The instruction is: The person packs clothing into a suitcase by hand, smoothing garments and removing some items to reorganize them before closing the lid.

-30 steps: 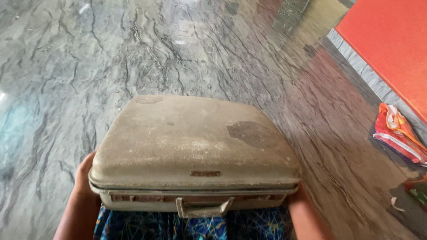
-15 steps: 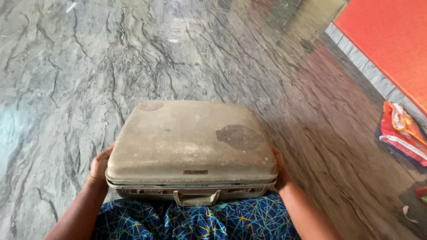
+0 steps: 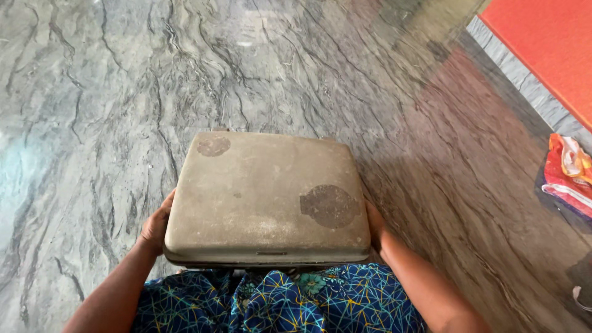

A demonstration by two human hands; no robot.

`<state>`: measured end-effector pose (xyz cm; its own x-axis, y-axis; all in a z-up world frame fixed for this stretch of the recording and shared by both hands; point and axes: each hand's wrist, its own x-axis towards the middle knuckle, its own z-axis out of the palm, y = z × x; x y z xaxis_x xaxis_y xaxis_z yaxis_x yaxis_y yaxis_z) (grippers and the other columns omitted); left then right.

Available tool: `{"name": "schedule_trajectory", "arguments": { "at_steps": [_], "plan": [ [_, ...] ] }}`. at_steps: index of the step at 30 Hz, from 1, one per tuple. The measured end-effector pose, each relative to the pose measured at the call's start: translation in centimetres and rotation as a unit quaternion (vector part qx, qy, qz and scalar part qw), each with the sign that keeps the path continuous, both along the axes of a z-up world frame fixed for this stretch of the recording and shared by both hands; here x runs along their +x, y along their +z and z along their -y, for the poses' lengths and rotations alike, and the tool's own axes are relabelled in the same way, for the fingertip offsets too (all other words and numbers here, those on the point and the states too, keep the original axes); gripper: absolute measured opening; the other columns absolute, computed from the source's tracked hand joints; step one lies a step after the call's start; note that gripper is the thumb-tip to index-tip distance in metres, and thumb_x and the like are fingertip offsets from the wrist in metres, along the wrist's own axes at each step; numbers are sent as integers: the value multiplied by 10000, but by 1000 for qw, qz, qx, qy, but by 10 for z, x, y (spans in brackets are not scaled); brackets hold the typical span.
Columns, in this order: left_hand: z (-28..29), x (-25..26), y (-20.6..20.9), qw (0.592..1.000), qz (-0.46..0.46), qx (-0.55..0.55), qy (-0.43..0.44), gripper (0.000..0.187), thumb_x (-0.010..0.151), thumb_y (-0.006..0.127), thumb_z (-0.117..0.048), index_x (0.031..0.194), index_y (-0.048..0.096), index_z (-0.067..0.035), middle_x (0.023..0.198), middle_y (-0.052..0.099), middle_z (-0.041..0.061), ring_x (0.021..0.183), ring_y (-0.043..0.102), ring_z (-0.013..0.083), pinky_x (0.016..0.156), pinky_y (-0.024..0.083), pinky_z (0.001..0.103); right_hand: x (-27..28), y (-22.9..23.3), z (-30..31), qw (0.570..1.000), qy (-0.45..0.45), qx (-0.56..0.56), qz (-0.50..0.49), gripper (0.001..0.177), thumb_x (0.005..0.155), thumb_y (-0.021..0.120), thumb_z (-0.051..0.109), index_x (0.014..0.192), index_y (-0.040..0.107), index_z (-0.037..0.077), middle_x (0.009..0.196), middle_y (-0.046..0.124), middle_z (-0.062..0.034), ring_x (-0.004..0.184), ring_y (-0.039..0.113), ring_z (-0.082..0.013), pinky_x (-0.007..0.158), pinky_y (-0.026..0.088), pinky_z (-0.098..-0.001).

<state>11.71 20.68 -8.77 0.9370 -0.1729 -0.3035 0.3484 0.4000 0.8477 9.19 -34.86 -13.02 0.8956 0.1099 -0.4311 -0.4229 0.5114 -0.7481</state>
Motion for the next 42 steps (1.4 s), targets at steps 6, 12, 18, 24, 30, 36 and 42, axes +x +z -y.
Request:
{"name": "schedule_trajectory", "arguments": {
  "at_steps": [6,12,18,24,30,36,42],
  "plan": [
    [1,2,-2,999,11,25,-25,730,870,489,-215,1594,394,-209,1441,584,104,1184,621,234,937,544,425,-2,4,-5,996,-18,-63,-55,644,941,505,563,1244,689,26,1121,748,-192,938,724,-292,820,593,-450],
    [-9,11,-28,996,-13,80,-23,659,924,427,-253,1582,391,-222,1421,598,114,1193,613,239,951,526,412,11,-21,8,996,28,-68,-49,700,925,481,608,1281,647,29,1163,705,-192,981,683,-302,848,563,-469],
    [-38,38,-95,961,53,269,36,608,1014,415,-364,1561,460,-103,1494,570,114,1313,548,236,1082,420,345,10,3,3,958,0,-285,-23,898,879,451,718,1500,424,70,1495,455,-150,1329,438,-301,1068,375,-500],
    [-31,20,-88,959,-88,268,27,751,968,545,-576,1527,463,-83,1532,472,153,1355,456,293,1105,346,410,-22,22,-10,928,45,-358,-99,1105,865,644,658,1623,108,58,1686,222,-168,1549,228,-310,1221,228,-511],
    [20,6,-52,925,-108,326,165,770,867,683,-574,1348,612,23,1312,669,246,1218,622,358,1003,495,487,-9,22,-27,915,-24,-400,-41,1025,858,714,501,1620,179,74,1655,310,-177,1530,279,-314,1197,272,-493],
    [34,21,-32,859,-70,467,197,767,877,617,-662,1327,637,-42,1228,670,273,1178,625,420,1005,468,494,31,28,-46,865,-102,-481,101,748,871,671,487,1441,497,35,1430,595,-212,1340,548,-341,1088,422,-450],
    [53,26,-30,790,-86,563,226,823,876,534,-759,1276,671,-53,1163,698,279,1120,652,452,956,493,548,60,21,-59,694,-147,-703,44,788,916,503,708,1290,578,19,1235,659,-292,1133,616,-490,930,485,-579]
  ]
}}
